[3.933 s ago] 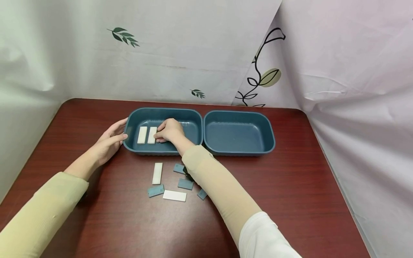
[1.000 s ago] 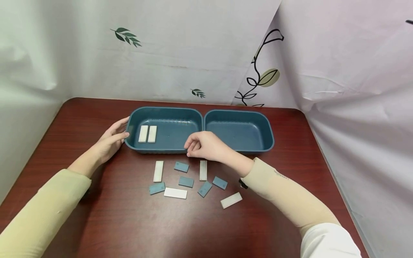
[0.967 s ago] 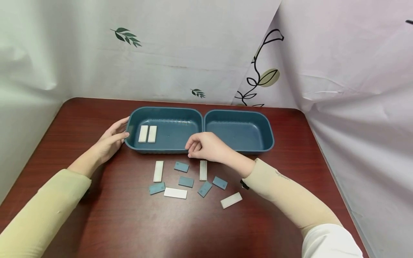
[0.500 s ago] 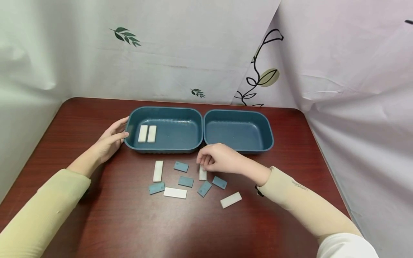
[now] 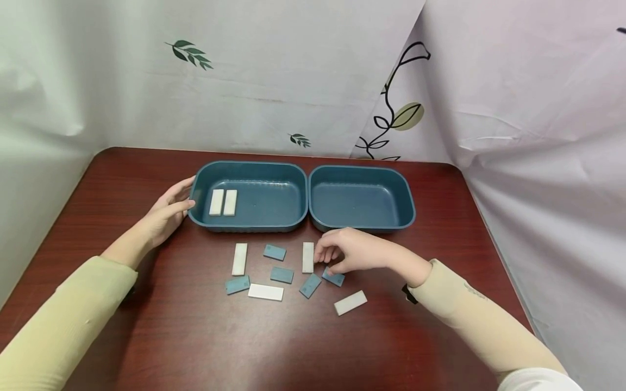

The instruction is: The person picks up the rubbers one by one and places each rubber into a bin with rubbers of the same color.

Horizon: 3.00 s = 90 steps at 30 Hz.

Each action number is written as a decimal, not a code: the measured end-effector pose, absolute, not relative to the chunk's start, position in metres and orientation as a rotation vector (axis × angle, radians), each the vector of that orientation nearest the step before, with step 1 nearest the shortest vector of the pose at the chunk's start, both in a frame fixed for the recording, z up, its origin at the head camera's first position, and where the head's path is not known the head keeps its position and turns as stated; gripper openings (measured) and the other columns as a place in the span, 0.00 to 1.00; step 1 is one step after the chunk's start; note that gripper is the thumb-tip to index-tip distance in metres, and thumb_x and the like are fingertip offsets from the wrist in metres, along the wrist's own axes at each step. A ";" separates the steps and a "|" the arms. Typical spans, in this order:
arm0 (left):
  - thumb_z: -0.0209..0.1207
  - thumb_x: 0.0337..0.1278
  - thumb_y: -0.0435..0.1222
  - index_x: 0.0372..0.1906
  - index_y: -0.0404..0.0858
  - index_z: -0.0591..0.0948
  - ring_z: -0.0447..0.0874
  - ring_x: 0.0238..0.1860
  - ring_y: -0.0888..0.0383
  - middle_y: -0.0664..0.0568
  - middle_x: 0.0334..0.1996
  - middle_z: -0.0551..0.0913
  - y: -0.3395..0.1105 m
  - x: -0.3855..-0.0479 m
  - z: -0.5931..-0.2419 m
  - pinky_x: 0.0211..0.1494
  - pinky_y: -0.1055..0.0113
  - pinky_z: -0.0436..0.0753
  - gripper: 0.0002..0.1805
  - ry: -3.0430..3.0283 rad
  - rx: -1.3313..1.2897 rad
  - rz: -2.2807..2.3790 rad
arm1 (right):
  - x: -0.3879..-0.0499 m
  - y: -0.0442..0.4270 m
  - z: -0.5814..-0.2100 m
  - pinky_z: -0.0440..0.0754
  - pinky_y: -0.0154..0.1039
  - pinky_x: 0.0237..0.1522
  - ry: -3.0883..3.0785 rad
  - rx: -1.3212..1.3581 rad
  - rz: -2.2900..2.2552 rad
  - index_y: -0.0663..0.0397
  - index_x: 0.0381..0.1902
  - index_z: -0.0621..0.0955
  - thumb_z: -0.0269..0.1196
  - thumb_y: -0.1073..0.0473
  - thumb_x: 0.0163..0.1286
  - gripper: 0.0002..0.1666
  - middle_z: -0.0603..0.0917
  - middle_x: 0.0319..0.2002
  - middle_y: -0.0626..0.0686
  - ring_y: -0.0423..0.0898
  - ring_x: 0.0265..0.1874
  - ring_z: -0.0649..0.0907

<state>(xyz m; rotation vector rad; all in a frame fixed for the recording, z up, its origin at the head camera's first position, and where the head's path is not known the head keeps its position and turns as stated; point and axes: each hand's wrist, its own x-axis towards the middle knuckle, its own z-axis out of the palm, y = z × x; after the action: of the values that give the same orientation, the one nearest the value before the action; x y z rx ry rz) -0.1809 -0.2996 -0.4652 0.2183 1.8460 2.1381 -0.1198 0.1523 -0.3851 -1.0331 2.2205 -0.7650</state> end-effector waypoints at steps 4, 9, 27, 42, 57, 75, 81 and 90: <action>0.50 0.80 0.27 0.83 0.48 0.60 0.69 0.68 0.72 0.65 0.71 0.68 -0.300 -0.181 -0.465 0.63 0.80 0.70 0.33 1.842 0.223 2.141 | -0.118 0.159 -0.389 0.87 0.36 0.52 2.198 -1.018 -0.742 0.55 0.51 0.86 0.76 0.66 0.65 0.17 0.86 0.48 0.49 0.44 0.45 0.86; 0.50 0.80 0.27 0.83 0.47 0.59 0.69 0.68 0.72 0.64 0.72 0.67 -0.299 -0.181 -0.466 0.64 0.80 0.70 0.34 1.835 0.225 2.141 | -0.114 0.167 -0.395 0.87 0.38 0.53 2.163 -1.018 -0.740 0.54 0.51 0.86 0.77 0.66 0.65 0.18 0.86 0.48 0.50 0.45 0.45 0.86; 0.49 0.80 0.26 0.81 0.49 0.63 0.68 0.68 0.72 0.65 0.70 0.68 -0.299 -0.180 -0.466 0.64 0.80 0.70 0.32 1.831 0.234 2.154 | -0.096 0.190 -0.407 0.87 0.36 0.49 2.083 -1.005 -0.749 0.55 0.48 0.86 0.78 0.67 0.62 0.18 0.86 0.44 0.49 0.42 0.41 0.85; 0.49 0.80 0.27 0.82 0.49 0.61 0.69 0.68 0.73 0.66 0.70 0.68 -0.299 -0.179 -0.465 0.64 0.80 0.70 0.33 1.842 0.230 2.143 | -0.081 0.200 -0.413 0.86 0.34 0.49 2.121 -0.984 -0.742 0.51 0.49 0.86 0.78 0.67 0.61 0.19 0.85 0.44 0.47 0.39 0.42 0.84; 0.49 0.81 0.28 0.83 0.49 0.60 0.66 0.69 0.73 0.66 0.72 0.66 -0.299 -0.179 -0.466 0.65 0.80 0.68 0.33 1.863 0.231 2.120 | -0.065 0.203 -0.424 0.83 0.31 0.45 2.278 -1.032 -0.685 0.47 0.46 0.87 0.79 0.68 0.58 0.19 0.84 0.41 0.43 0.35 0.39 0.81; 0.49 0.80 0.28 0.84 0.47 0.58 0.68 0.69 0.73 0.65 0.73 0.66 -0.297 -0.181 -0.464 0.65 0.80 0.69 0.34 1.859 0.234 2.127 | -0.065 0.200 -0.422 0.81 0.28 0.41 2.303 -1.010 -0.629 0.47 0.41 0.89 0.79 0.67 0.58 0.15 0.84 0.36 0.41 0.32 0.35 0.80; 0.49 0.80 0.26 0.85 0.45 0.58 0.68 0.70 0.71 0.64 0.72 0.67 -0.297 -0.180 -0.464 0.65 0.79 0.69 0.35 1.848 0.237 2.143 | -0.063 0.198 -0.423 0.80 0.28 0.39 2.333 -1.014 -0.610 0.46 0.39 0.88 0.80 0.67 0.57 0.15 0.83 0.35 0.40 0.32 0.34 0.79; 0.49 0.81 0.27 0.85 0.45 0.58 0.68 0.70 0.71 0.62 0.74 0.65 -0.297 -0.180 -0.464 0.65 0.80 0.69 0.35 1.856 0.229 2.133 | -0.061 0.198 -0.424 0.79 0.27 0.39 2.282 -0.962 -0.662 0.44 0.38 0.85 0.79 0.67 0.58 0.17 0.80 0.34 0.40 0.31 0.33 0.77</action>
<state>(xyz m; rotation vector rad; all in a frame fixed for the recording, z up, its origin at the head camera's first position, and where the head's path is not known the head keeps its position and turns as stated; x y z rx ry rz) -0.1796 -0.2975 -0.4645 0.2287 1.8561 2.1330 -0.0610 0.1981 -0.4245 -0.9615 2.2822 -0.6615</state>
